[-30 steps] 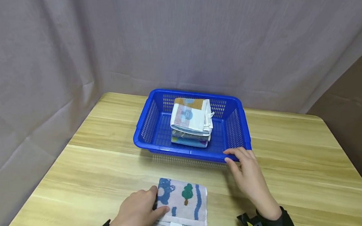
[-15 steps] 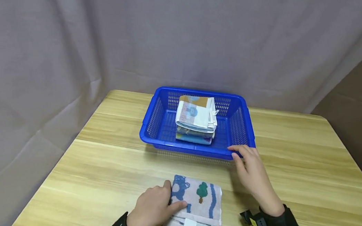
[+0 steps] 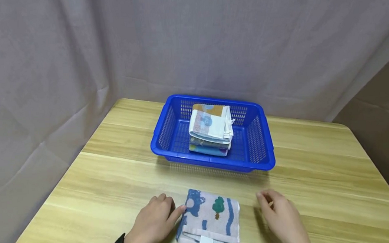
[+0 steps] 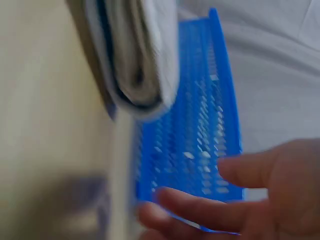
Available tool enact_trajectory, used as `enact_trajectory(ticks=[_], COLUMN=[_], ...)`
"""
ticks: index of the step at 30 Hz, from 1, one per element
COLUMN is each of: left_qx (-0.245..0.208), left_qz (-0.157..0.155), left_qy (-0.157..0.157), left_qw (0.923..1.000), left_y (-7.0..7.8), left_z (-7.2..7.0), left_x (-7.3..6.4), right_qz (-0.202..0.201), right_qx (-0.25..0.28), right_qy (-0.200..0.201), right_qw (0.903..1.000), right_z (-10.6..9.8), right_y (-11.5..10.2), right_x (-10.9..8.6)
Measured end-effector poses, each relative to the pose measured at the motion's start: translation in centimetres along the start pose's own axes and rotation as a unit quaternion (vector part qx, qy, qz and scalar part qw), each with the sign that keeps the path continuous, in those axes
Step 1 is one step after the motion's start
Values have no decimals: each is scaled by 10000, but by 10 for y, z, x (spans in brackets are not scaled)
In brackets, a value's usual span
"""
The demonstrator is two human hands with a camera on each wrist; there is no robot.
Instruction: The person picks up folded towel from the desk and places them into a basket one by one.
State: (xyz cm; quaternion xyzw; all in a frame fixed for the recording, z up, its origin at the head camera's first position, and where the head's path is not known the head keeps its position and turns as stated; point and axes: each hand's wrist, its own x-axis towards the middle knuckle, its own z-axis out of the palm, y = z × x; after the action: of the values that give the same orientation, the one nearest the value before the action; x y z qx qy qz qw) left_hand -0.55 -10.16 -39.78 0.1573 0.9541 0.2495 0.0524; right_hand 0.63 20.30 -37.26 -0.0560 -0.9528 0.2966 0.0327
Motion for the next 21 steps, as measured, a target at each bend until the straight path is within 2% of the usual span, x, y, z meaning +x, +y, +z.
enact_trajectory(ticks=[1,3,5,8,11,17,21], left_qx=[-60,-320,-716,-1436,-1984,-2527,-2607], left_qz=[-10,15,121,279,255,274,229], left_qy=[-29,-197,-412,-833,-1118,-1285,-1361], left_qw=[10000,9993,9965,9857,9734,9586,9555], left_y=[-1,-2,-3,-4,-4,-7,-9], left_z=[1,4,6,7,9,11,10], left_x=[0,-1,-1,-1,1,5,5], right_qz=[75,105,109,10,62,396,389], right_qx=[-106,-163,-73,290,662,1394,2111], right_qy=[-443,-1079,-1403,-1451,-1560,-1969,-2175], right_qw=[9989,9940,9900,9890,9855,9697,9522], right_z=[4,12,19,27,32,39,45], right_y=[1,3,1,-1,-5,-7,-5], right_x=[-2,-6,-9,-14,-16,-18,-18])
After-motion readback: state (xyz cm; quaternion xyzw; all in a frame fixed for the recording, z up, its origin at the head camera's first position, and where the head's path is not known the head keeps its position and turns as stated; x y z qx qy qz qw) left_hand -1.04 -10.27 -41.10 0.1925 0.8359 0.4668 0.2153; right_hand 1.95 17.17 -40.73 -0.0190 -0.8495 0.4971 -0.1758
